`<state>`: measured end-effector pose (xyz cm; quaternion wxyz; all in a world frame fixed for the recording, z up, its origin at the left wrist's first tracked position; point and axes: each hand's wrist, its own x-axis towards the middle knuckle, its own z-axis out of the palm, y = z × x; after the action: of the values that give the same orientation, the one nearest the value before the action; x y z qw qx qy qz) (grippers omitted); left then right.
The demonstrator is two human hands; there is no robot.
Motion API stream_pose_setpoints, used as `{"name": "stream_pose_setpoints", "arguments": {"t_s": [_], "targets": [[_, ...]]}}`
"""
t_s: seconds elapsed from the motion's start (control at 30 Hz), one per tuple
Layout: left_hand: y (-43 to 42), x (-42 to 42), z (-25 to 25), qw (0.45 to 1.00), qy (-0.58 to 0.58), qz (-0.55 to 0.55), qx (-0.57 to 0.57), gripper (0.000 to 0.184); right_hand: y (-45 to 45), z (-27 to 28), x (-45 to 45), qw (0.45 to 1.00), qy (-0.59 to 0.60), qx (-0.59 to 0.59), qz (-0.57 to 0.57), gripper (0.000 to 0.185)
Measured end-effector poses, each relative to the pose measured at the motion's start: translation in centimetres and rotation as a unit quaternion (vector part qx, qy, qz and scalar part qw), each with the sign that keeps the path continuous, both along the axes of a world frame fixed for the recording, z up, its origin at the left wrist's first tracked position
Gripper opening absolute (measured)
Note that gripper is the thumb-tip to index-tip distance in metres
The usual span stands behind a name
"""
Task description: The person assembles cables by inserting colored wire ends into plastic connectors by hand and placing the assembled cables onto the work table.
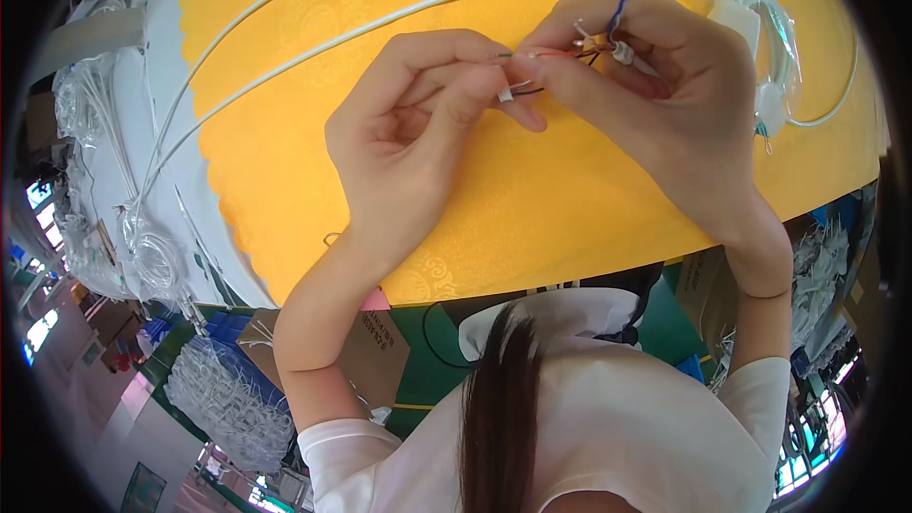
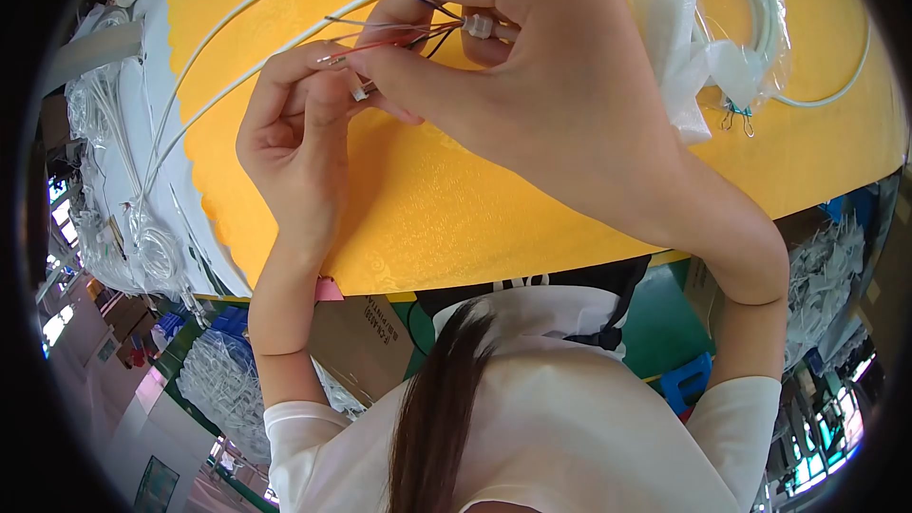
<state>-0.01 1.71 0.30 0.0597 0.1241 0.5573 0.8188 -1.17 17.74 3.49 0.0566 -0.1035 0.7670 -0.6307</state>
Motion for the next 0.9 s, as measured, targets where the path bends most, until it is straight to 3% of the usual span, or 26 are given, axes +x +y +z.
{"name": "stream_pose_setpoints", "arguments": {"t_s": [0.07, 0.17, 0.4, 0.57, 0.9], "targets": [[0.0, 0.1, 0.4, 1.0, -0.015, -0.01, -0.014, 0.017, 0.2, 0.8, 0.1, 0.997, 0.008, 0.082, 0.007, 0.005], [-0.4, -0.2, 1.0, 0.997, -0.072, -0.034, -0.007, 0.021, 0.1, 1.0, 0.0, 0.999, -0.027, 0.029, -0.008, 0.006], [-0.7, -0.1, 0.8, 0.996, -0.077, -0.038, 0.014, 0.02, 0.2, 1.2, -0.1, 0.997, -0.058, 0.054, 0.012, 0.007], [-0.6, -0.1, 0.8, 0.997, -0.07, -0.035, 0.006, 0.019, 0.1, 1.3, -0.1, 0.992, -0.038, 0.116, 0.009, 0.009], [-0.6, -0.2, 0.7, 0.996, -0.081, -0.036, -0.006, 0.017, 0.5, 0.1, -0.7, 0.995, 0.045, 0.068, 0.055, 0.01]]}}
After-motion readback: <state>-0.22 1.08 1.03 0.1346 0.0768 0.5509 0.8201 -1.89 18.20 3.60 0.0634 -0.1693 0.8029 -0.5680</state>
